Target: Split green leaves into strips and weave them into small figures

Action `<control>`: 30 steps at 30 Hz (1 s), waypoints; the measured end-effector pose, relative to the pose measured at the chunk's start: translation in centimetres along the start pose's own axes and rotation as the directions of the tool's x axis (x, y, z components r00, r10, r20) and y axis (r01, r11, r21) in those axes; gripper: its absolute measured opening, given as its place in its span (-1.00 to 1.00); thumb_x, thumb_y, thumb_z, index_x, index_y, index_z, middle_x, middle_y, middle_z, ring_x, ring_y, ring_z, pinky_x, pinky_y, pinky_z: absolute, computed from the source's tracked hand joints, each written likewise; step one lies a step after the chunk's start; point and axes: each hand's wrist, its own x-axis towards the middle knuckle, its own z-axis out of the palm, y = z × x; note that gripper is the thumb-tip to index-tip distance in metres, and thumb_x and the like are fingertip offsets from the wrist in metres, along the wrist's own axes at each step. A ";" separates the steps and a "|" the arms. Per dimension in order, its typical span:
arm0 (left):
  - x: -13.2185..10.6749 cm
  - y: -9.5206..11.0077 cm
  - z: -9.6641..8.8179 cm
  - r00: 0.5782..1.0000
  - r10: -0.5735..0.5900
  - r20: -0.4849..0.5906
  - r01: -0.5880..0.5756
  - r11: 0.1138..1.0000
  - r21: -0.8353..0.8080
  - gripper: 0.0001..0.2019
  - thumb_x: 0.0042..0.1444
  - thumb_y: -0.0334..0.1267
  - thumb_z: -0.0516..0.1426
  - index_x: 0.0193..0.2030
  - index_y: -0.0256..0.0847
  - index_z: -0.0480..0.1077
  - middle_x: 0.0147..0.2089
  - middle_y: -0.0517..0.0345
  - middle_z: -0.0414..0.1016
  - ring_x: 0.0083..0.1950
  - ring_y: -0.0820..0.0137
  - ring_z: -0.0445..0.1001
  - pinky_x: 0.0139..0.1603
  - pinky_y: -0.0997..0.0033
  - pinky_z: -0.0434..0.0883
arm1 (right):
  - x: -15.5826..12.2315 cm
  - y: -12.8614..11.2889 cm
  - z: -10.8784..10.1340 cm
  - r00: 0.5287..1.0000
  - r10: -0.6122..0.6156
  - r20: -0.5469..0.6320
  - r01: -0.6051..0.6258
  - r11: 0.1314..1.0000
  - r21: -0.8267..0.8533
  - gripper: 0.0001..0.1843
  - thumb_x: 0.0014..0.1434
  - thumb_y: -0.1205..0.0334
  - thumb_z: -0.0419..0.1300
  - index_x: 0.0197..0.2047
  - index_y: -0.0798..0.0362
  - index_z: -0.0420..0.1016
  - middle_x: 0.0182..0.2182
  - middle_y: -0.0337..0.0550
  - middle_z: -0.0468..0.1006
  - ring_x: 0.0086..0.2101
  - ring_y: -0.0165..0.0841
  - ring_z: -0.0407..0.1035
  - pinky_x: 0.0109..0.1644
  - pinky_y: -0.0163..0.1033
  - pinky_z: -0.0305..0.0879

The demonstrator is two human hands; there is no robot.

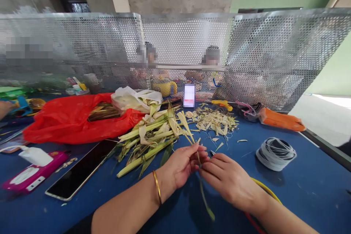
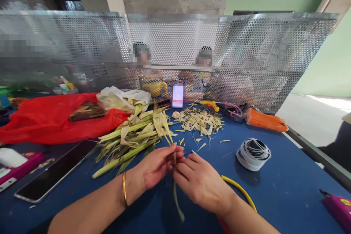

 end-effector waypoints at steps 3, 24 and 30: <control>-0.1 0.0 0.2 0.995 0.093 0.024 -0.095 0.989 0.112 -0.78 0.06 -0.16 0.24 -0.36 -0.34 0.48 -0.50 0.18 0.43 -0.54 0.58 0.37 -0.62 0.63 0.14 | 0.0 0.1 0.1 0.958 0.246 -0.145 -0.203 0.944 0.259 -0.76 0.31 0.40 -0.02 -0.07 0.05 0.42 -0.27 -0.08 0.57 -0.27 -0.32 0.44 -0.15 -0.20 0.33; -0.6 -1.3 0.7 0.977 0.048 0.206 -0.135 0.892 0.432 -0.65 -0.11 -0.03 0.25 -0.35 -0.34 0.49 -0.32 -0.04 0.58 -0.51 0.47 0.48 -0.69 0.57 0.00 | -0.3 1.1 0.8 0.680 0.730 -0.063 -0.627 0.624 0.467 -0.75 0.25 0.24 0.07 -0.04 -0.01 0.48 -0.34 -0.16 0.53 -0.30 -0.32 0.43 -0.21 -0.26 0.35; -1.2 -1.6 1.3 0.982 0.089 0.164 -0.168 0.806 0.567 -0.75 -0.05 -0.14 0.17 -0.51 -0.31 0.51 -0.53 0.10 0.51 -0.64 0.55 0.31 -0.70 0.54 0.00 | 0.1 0.3 0.5 0.715 0.699 -0.015 -0.603 0.627 0.493 -0.76 0.25 0.18 0.10 -0.07 0.02 0.49 -0.47 -0.21 0.46 -0.43 -0.35 0.37 -0.33 -0.30 0.30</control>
